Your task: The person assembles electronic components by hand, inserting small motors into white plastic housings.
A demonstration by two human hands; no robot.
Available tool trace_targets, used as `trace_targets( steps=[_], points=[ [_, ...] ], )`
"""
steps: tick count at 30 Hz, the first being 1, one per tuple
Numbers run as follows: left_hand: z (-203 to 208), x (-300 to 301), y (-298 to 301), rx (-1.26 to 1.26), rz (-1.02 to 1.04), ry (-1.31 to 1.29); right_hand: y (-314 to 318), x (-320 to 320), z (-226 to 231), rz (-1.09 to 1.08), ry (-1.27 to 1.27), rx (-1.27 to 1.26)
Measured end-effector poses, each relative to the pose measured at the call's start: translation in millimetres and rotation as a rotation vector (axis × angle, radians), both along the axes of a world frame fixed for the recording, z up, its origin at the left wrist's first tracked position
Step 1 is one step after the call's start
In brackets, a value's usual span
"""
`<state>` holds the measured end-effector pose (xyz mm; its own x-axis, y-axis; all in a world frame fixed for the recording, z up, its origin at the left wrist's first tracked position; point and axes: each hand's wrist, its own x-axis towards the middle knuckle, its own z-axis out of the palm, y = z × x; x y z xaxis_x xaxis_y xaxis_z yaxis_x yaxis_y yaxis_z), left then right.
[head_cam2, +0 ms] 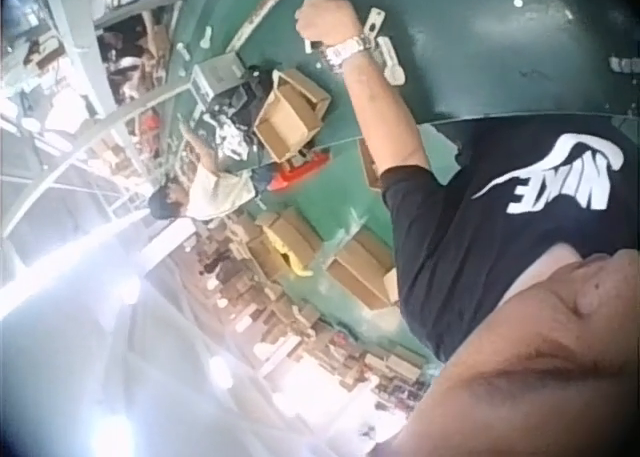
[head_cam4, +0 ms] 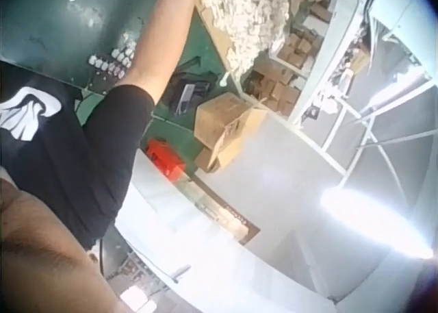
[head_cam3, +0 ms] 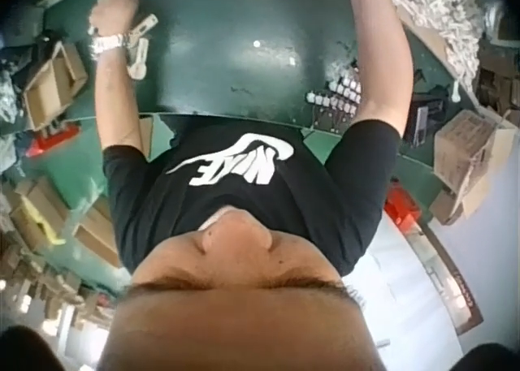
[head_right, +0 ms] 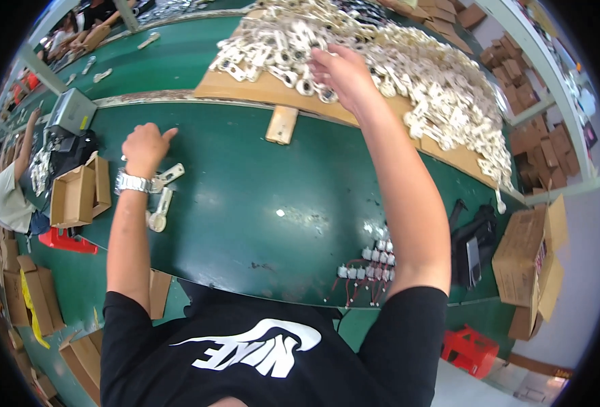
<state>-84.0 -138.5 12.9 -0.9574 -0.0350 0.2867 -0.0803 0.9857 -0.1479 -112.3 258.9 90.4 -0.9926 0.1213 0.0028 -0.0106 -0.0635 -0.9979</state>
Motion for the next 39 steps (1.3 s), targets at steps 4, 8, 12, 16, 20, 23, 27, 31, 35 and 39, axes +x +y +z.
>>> trace_targets(
  steps=[4, 8, 12, 16, 20, 23, 27, 31, 35, 39],
  points=[
    [1, -7, -21, 0.151, -0.010, -0.176, 8, 38, 16, 0.097, -0.094, 0.307],
    [-12, -12, -25, 0.214, -0.070, -0.205, 84, 124, 16, 0.044, -0.071, 0.905],
    [-27, -23, -28, 0.220, -0.170, -0.162, 161, 205, -3, -0.009, -0.267, 1.163],
    [0, -14, -20, 0.308, -0.236, 0.022, 144, 239, -15, 0.161, -0.217, 1.118],
    [40, 16, 31, 0.737, -0.275, -0.011, 119, 241, -36, 0.217, -0.070, 1.244],
    [34, 24, 79, 0.960, -0.447, -0.127, 146, 253, -61, 0.095, -0.064, 1.229],
    [-21, 32, 133, 1.603, -0.566, -0.151, 228, 260, -119, 0.161, -0.108, 0.990],
    [-29, 48, 122, 1.809, -0.457, -0.446, 138, 252, -35, 0.090, -0.506, 0.851],
    [-24, 47, 109, 1.957, -0.498, -0.548, 171, 242, -41, 0.067, -0.450, 0.621],
    [-25, 39, 107, 2.114, -0.473, -0.631, 153, 225, -17, -0.058, -0.260, 0.806]
  ],
)
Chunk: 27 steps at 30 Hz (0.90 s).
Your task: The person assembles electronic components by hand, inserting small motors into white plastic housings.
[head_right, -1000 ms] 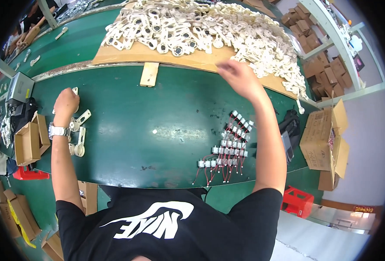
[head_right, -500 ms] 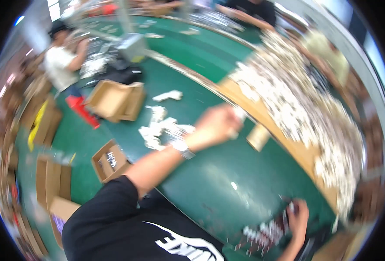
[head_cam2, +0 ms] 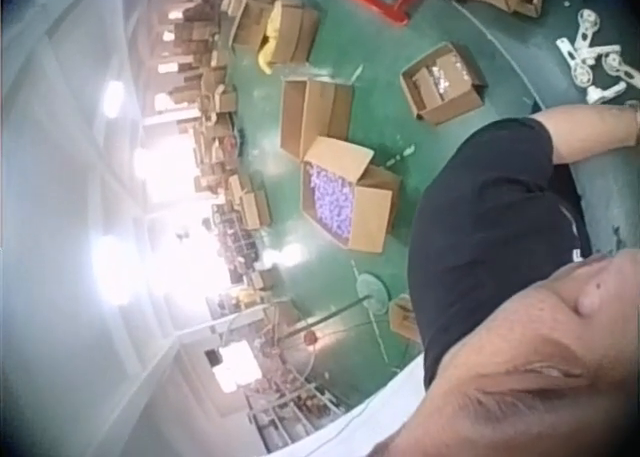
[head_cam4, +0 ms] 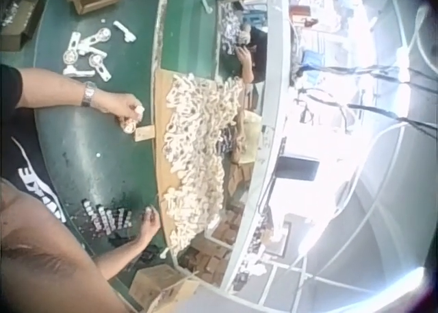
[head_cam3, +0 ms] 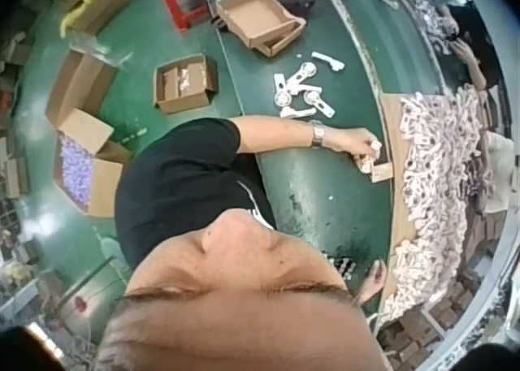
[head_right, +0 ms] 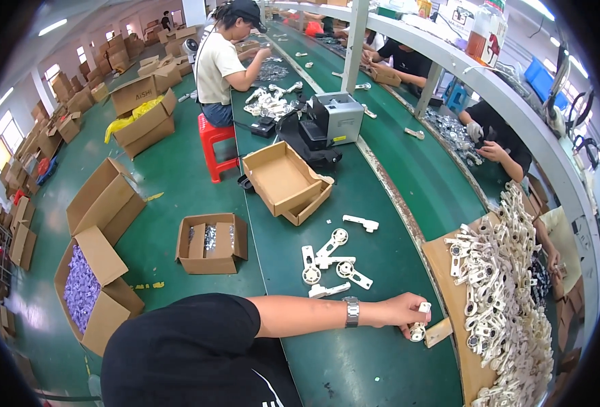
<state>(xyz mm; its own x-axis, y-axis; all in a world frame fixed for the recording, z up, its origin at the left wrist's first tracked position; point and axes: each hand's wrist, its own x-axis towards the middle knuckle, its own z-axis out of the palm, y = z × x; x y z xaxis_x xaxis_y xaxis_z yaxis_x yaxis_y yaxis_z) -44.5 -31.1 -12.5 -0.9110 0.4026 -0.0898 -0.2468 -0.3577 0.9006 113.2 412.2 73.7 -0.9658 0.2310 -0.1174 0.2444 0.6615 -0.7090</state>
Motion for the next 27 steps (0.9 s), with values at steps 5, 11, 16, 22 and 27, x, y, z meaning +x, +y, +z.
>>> trace_targets(
  steps=[5, 11, 16, 22, 27],
  points=[
    [1, -2, 1, 0.147, -0.108, -0.132, -69, -29, -6, -0.278, 0.100, -0.423],
    [-22, -1, 11, 0.234, -0.266, -0.110, -144, -65, -50, -0.047, 0.123, -0.931],
    [-16, 1, 11, 0.132, -0.211, -0.019, -180, -61, -52, 0.009, 0.137, -0.880],
    [-8, 11, 12, 0.050, -0.101, 0.026, -184, -56, -64, 0.138, 0.092, -0.804],
    [-11, 16, 26, -0.108, -0.027, 0.163, -191, -49, -70, 0.076, 0.151, -0.647]
  ],
)
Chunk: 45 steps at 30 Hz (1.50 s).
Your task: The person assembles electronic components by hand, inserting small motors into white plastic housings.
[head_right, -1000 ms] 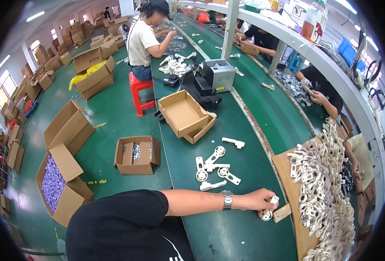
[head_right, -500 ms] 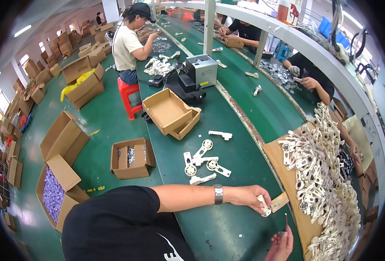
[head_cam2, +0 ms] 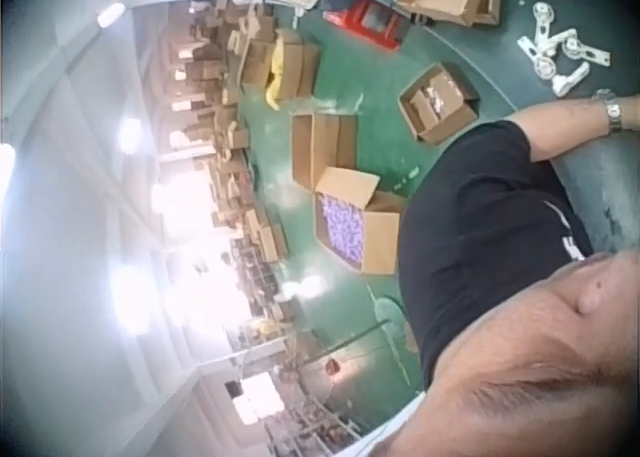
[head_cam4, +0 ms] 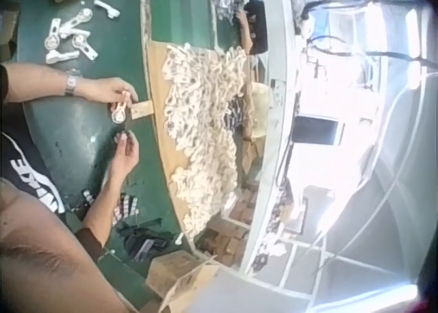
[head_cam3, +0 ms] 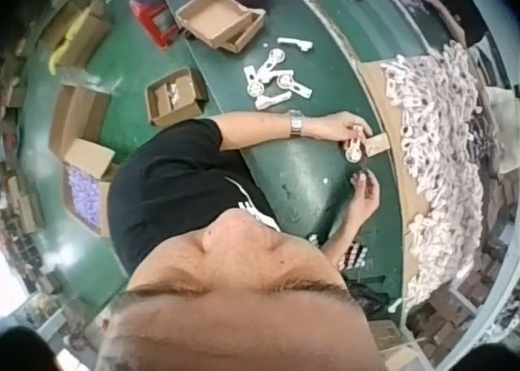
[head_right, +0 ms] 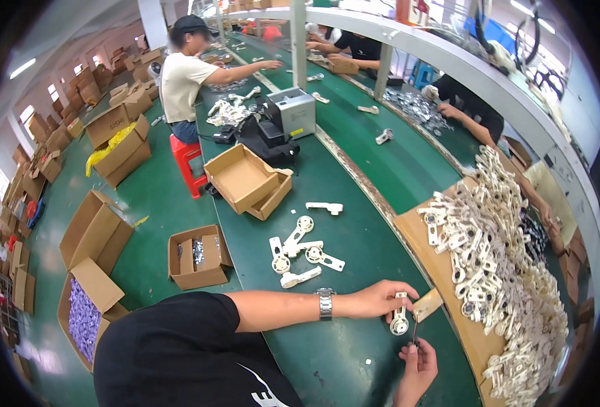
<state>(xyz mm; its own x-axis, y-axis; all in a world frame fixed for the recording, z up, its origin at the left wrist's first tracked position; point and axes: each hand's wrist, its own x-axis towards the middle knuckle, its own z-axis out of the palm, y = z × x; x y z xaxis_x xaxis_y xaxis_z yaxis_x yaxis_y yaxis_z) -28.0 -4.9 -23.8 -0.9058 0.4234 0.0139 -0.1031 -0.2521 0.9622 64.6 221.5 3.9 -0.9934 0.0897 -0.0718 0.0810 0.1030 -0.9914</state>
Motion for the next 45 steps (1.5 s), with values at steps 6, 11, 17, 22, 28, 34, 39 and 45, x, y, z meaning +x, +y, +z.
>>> trace_targets(
  steps=[6, 11, 17, 22, 28, 34, 39, 45],
  points=[
    [-6, -7, -14, 0.168, -0.108, -0.150, -13, -11, -6, 0.000, 0.105, 0.067],
    [2, -17, -21, 0.092, -0.148, -0.167, -20, -18, 1, -0.092, 0.301, 0.340],
    [2, -12, -9, -0.035, -0.085, -0.086, -13, -7, 6, -0.073, 0.315, 0.423],
    [0, -12, -14, -0.187, -0.018, -0.060, -10, -4, 4, -0.041, 0.346, 0.334],
    [12, -13, -20, -0.190, -0.064, -0.142, -10, -8, -10, -0.035, 0.242, 0.163],
    [12, -9, -15, -0.111, -0.137, -0.030, -6, -11, -11, 0.043, 0.022, -0.101],
    [3, -10, -13, -0.280, -0.048, 0.096, -5, -11, -12, -0.009, 0.061, -0.111],
    [0, -16, -19, -0.211, 0.083, 0.011, -6, -7, -6, 0.009, 0.330, 0.221]
  ],
)
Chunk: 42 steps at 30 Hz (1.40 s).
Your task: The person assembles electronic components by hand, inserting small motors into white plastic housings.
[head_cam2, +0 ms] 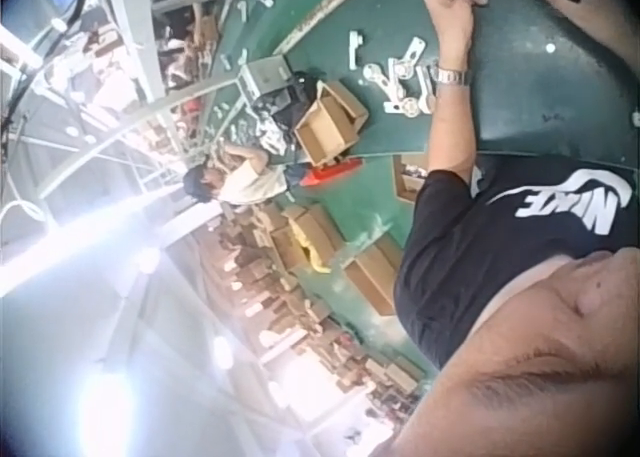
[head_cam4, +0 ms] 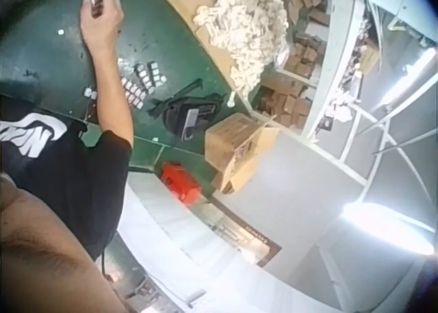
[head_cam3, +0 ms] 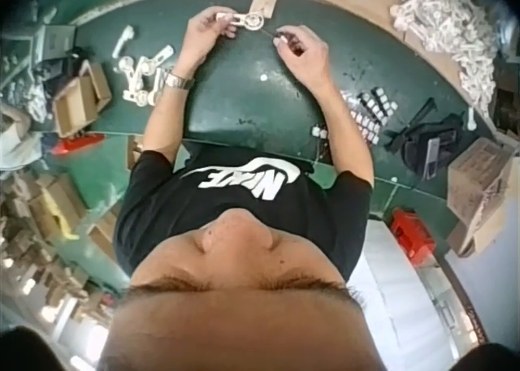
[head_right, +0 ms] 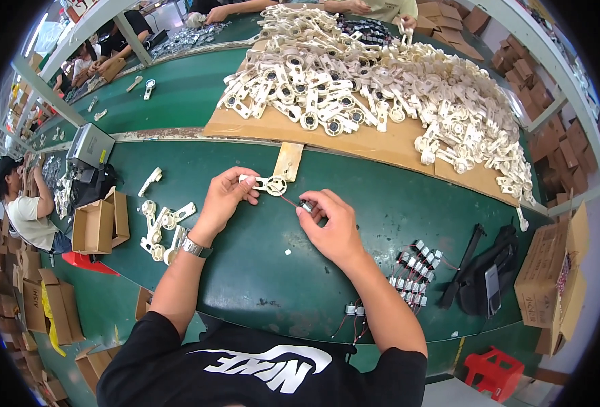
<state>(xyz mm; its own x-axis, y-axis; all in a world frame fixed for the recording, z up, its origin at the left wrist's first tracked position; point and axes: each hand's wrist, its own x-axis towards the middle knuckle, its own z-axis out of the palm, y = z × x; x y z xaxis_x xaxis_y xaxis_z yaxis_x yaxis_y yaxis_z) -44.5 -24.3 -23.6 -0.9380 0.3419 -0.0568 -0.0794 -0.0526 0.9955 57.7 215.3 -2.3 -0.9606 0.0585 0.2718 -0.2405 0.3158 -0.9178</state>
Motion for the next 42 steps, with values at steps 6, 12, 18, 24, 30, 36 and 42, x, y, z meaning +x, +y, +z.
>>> trace_targets(
  steps=[6, 12, 18, 24, 30, 36, 42],
  points=[
    [-2, 0, 2, -0.049, -0.049, 0.019, -2, 2, 2, 0.001, 0.007, 0.155],
    [0, -1, 2, -0.119, -0.110, 0.080, -3, -2, 6, -0.041, 0.050, 0.188],
    [2, 30, 21, -0.237, 0.156, 0.352, -16, -3, -8, -0.073, 0.278, 0.362],
    [19, 62, 44, -0.208, 0.139, 0.307, -20, 13, 17, -0.121, 0.249, 0.642],
    [10, 60, 42, -0.150, 0.140, 0.299, -17, 8, 1, -0.071, 0.283, 0.607],
    [21, 57, 37, -0.068, 0.122, 0.262, -26, 5, 2, -0.087, 0.369, 0.431],
    [19, 55, 36, -0.069, 0.064, 0.295, -27, 20, 28, -0.022, 0.146, 0.455]
  ],
)
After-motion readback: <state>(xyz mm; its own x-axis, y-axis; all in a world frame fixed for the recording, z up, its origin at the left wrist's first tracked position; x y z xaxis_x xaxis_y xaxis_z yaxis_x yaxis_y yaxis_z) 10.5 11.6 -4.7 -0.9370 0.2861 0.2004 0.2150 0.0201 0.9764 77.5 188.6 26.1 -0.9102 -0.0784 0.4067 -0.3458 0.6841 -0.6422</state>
